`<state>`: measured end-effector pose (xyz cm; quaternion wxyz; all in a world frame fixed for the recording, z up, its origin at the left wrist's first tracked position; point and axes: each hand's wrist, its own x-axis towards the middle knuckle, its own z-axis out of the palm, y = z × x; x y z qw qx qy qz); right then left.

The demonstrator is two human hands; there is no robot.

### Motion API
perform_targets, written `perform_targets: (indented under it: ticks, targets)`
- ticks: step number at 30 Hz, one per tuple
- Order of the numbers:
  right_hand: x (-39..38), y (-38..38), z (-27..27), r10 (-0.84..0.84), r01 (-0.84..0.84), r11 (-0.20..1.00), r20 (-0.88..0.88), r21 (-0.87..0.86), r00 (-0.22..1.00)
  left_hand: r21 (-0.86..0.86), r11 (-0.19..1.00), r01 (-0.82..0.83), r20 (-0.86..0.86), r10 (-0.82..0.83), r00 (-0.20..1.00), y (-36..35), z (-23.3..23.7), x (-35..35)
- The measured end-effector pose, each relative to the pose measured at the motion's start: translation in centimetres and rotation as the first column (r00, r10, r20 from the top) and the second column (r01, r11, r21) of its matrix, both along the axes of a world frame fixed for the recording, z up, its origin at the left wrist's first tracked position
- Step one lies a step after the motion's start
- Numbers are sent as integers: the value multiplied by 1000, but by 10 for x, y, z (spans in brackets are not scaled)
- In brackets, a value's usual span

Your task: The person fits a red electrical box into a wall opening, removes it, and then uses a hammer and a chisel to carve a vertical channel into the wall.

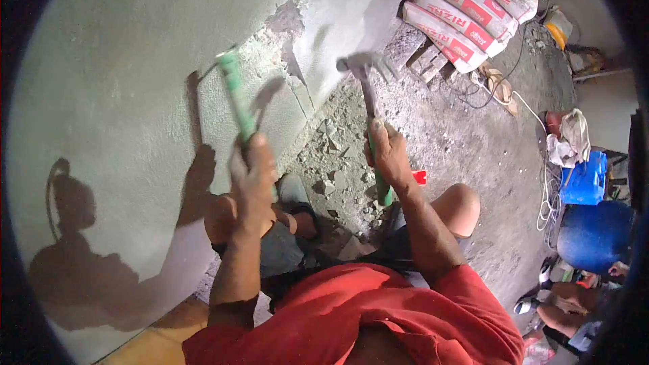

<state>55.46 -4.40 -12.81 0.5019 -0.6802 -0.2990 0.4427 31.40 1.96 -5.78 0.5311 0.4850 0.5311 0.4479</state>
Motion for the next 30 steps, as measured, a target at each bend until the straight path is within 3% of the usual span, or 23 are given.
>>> perform_targets:
  ticks: [2, 4, 6, 7, 8, 9, 10, 12, 13, 14, 15, 16, 17, 18, 19, 20, 21, 22, 24, 25, 26, 29, 30]
  targets:
    - [-4, 7, 27, 37, -53, 947, 57, 315, 998, 73, 996, 43, -85, -37, 996, -2, 2, -30]
    - [-9, 16, 57, -64, -38, 793, 145, 608, 987, 203, 978, 44, -80, -28, 996, -5, -22, -50]
    - [-18, 32, 36, -53, -114, 610, 184, 785, 981, 228, 973, 27, -106, -3, 994, -4, -38, -51]
    - [-47, 49, -3, -141, 128, 484, -67, 865, 988, 182, 983, 29, -51, -21, 998, 0, -49, -49]
    - [-44, 49, -99, -230, -82, 698, 331, 711, 915, 136, 990, 32, 7, -34, 999, 1, -52, -46]
    - [-58, 54, -132, -86, -62, 919, 351, 389, 932, 195, 977, 92, -176, -57, 983, 2, -38, -40]
    - [-71, 60, -121, -32, -41, 987, 441, 155, 897, 202, 976, 86, -178, -50, 983, 0, -38, -35]
    - [-60, 64, -113, 141, -104, 975, 186, -197, 972, 203, 962, 182, -313, -112, 943, 8, -47, -28]
    - [-51, 65, -110, 136, -99, 977, 194, -188, 972, 209, 952, 225, -299, -157, 941, 10, -51, -24]
    - [-48, 52, -110, 95, -55, 989, 313, -136, 945, 192, 956, 223, -299, -160, 941, 2, -57, -27]
    - [-41, 48, -109, 34, -10, 998, 433, -59, 901, 201, 924, 325, -496, -190, 847, 2, -61, -26]
    - [-33, 43, -102, 26, -3, 999, 436, -54, 900, 191, 885, 424, -671, -197, 714, 4, -57, -21]
    - [-27, 31, -93, -13, 23, 999, 288, -31, 958, 62, 922, 383, -743, -213, 635, 2, -42, -11]
    - [-23, 24, -84, -54, 55, 998, 130, -5, 990, 62, 918, 392, -746, -218, 629, 7, -40, -6]
    - [-19, 20, -73, -95, 95, 995, 4, -36, 995, 35, 890, 455, -828, -229, 512, 14, -40, 0]
    - [-16, 15, -59, -102, 102, 994, -6, -38, 995, -5, 861, 509, -895, -232, 382, 19, -40, 4]
    - [-13, 11, -45, -112, 114, 993, -52, 38, 992, 96, 848, 522, -924, -119, 363, 25, -54, 8]
    - [-9, 9, -36, -118, 128, 985, -97, 115, 988, 93, 845, 527, -927, -120, 355, 32, -51, 14]
    - [2, 6, -36, -109, 122, 982, -93, 147, 990, 59, 819, 570, -966, -96, 238, 47, -44, 26]
    - [6, 6, -37, -124, 130, 958, -39, 255, 992, 178, 757, 628, -975, 47, 219, 50, -41, 31]
    - [9, 7, -38, -147, 132, 923, 13, 361, 989, 175, 755, 632, -976, 47, 213, 55, -37, 36]
    - [15, 7, -34, -254, 243, 921, -1, 304, 967, -73, 810, 582, -991, -126, 52, 67, -17, 52]
    - [18, 7, -29, -294, 286, 925, -7, 251, 956, -75, 806, 587, -992, -123, 41, 76, -16, 56]
